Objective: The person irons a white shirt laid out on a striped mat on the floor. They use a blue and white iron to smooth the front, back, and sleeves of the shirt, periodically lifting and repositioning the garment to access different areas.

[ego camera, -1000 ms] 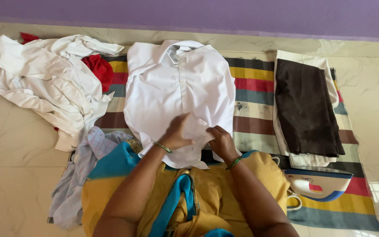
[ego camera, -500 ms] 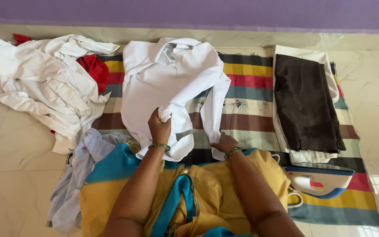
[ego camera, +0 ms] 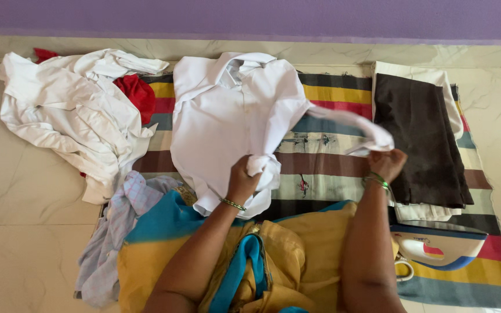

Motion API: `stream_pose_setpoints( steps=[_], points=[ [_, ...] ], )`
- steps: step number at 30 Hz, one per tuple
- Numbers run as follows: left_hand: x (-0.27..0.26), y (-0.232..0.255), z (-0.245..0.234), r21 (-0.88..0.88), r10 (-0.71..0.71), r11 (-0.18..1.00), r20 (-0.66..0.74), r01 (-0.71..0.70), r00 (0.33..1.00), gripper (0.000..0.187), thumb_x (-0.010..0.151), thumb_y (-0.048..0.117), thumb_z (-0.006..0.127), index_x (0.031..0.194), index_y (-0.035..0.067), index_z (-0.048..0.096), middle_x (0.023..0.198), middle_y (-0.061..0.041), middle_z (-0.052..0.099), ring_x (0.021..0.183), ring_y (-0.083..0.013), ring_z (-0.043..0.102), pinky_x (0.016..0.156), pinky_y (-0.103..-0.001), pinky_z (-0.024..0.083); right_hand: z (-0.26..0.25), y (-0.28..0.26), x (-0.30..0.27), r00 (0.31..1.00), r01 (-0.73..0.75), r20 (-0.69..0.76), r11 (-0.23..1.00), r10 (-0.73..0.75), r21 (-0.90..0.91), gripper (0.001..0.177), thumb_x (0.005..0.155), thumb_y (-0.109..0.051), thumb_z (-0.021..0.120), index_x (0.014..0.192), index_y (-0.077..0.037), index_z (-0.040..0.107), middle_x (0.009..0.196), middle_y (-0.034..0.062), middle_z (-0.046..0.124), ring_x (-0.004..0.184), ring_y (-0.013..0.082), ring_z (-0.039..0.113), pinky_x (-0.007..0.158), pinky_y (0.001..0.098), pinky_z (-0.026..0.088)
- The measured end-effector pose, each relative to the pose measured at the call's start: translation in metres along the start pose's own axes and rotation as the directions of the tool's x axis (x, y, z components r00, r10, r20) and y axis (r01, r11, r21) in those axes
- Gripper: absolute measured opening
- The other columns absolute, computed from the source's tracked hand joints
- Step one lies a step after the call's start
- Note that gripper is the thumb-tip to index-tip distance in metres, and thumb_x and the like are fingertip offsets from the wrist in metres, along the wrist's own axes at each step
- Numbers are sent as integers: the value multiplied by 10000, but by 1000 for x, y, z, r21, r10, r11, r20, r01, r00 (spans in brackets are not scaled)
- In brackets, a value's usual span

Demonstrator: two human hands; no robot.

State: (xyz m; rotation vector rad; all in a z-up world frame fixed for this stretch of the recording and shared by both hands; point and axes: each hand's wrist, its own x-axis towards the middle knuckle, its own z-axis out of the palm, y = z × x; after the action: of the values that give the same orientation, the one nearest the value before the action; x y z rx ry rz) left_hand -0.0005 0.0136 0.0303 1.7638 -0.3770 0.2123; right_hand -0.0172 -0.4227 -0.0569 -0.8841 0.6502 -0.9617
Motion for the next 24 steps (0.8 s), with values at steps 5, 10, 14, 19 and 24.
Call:
stream_pose_setpoints(
  steps=[5,10,14,19,24],
  points=[
    [-40,10,43,104,-53,994,377,15,925,362,767,76,755,1123,28,703,1047,-174,706,987,-366,692,863,-422,558,-14,4,-1,966,-187,40,798,255,-573,342,968,-68,637,1247,-147,456,1013,149,595,741,216,582,575,338,516],
    [-69,-6,75,95,-116,993,532,77,839,426,760,93,762,1172,16,684,1124,-168,689,1048,-347,678,925,-399,544,18,76,-48,640,-295,8,256,768,-921,553,1023,-544,455,1256,-79,642,1029,178,732,771,271,684,673,402,587],
    [-73,-27,79,65,-87,996,563,61,822,456,796,137,745,1229,17,669,1164,-178,676,1068,-364,669,939,-410,540,35,115,-81,668,-94,11,99,744,-991,591,1006,-548,495,1326,-55,554,1130,231,651,873,341,656,751,449,572],
    [-86,-71,94,181,-121,982,822,-55,557,660,946,436,617,1359,-72,534,1252,-323,558,1157,-474,555,985,-498,463,42,101,-112,829,279,185,-105,528,-954,719,952,-499,610,1471,-65,368,1344,280,518,1131,415,595,935,471,532],
    [-78,-96,96,449,-380,893,792,-34,478,740,1078,583,266,1135,-32,675,1124,-302,691,1092,-451,650,1003,-503,498,57,77,-140,865,257,60,-336,498,-906,917,887,-474,722,1564,-101,229,1511,268,411,1311,432,542,1048,476,511]
  ],
)
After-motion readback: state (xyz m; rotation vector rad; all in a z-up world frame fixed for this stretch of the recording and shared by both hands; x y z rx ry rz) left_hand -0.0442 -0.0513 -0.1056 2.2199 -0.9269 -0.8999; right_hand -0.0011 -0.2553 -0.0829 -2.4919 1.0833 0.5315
